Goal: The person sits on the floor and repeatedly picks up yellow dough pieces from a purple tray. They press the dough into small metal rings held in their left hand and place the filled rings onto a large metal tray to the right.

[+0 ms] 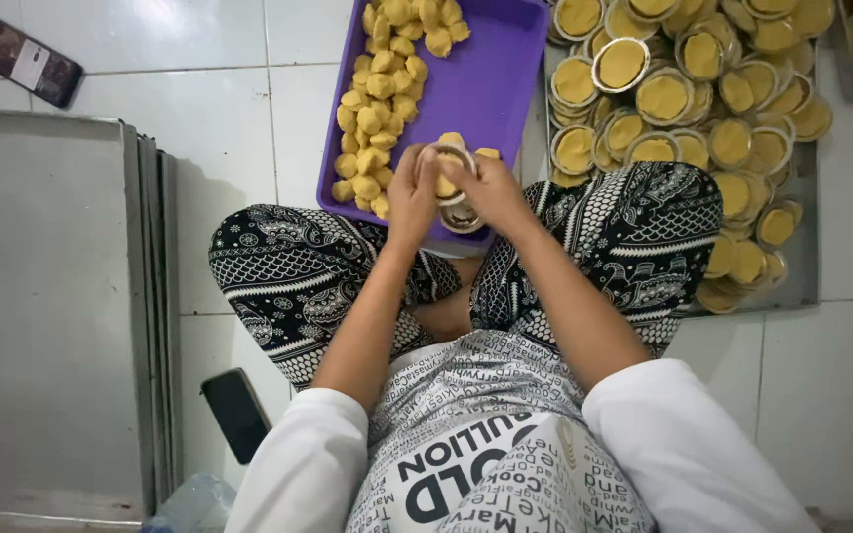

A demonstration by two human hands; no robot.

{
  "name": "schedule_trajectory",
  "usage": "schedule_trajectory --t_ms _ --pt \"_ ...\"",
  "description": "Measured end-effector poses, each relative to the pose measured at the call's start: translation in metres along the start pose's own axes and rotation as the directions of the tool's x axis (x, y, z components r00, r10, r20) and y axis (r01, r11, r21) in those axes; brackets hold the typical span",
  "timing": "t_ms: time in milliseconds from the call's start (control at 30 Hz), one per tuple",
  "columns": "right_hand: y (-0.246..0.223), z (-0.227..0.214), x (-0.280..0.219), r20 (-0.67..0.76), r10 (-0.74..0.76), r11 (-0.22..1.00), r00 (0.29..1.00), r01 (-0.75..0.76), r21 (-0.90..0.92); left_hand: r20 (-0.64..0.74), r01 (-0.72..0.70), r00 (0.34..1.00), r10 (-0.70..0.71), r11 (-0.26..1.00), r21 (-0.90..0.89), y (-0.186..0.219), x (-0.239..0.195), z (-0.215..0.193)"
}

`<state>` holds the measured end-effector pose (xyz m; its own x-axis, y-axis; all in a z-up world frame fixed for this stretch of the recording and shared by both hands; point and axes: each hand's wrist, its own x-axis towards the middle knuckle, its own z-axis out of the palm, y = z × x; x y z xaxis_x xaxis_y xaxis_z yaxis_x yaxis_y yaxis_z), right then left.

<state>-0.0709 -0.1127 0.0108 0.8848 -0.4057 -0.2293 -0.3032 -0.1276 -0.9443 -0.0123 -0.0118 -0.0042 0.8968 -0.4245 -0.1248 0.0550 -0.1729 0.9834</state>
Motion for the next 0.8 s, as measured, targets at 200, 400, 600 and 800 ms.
schedule_trajectory --t_ms 200,400,600,800 --pt "0.003 -0.001 0.003 -0.085 0.016 0.989 0.996 -0.003 0.148 0.074 -0.040 0.997 0.035 0.997 0.061 0.005 -0.002 0.002" --pt "-0.015 -0.003 0.002 0.130 0.096 0.991 0.987 -0.107 0.082 0.016 0.031 0.999 -0.030 0.996 -0.088 -0.011 0.006 -0.005" --pt "-0.018 -0.004 -0.001 -0.040 0.063 0.991 0.997 -0.057 0.124 0.119 0.001 0.993 -0.001 1.000 -0.007 0.003 -0.001 -0.003" --pt "0.016 -0.013 0.018 0.131 0.096 0.938 0.987 -0.134 0.320 0.052 -0.086 0.994 0.097 0.980 -0.181 -0.038 0.015 -0.008"
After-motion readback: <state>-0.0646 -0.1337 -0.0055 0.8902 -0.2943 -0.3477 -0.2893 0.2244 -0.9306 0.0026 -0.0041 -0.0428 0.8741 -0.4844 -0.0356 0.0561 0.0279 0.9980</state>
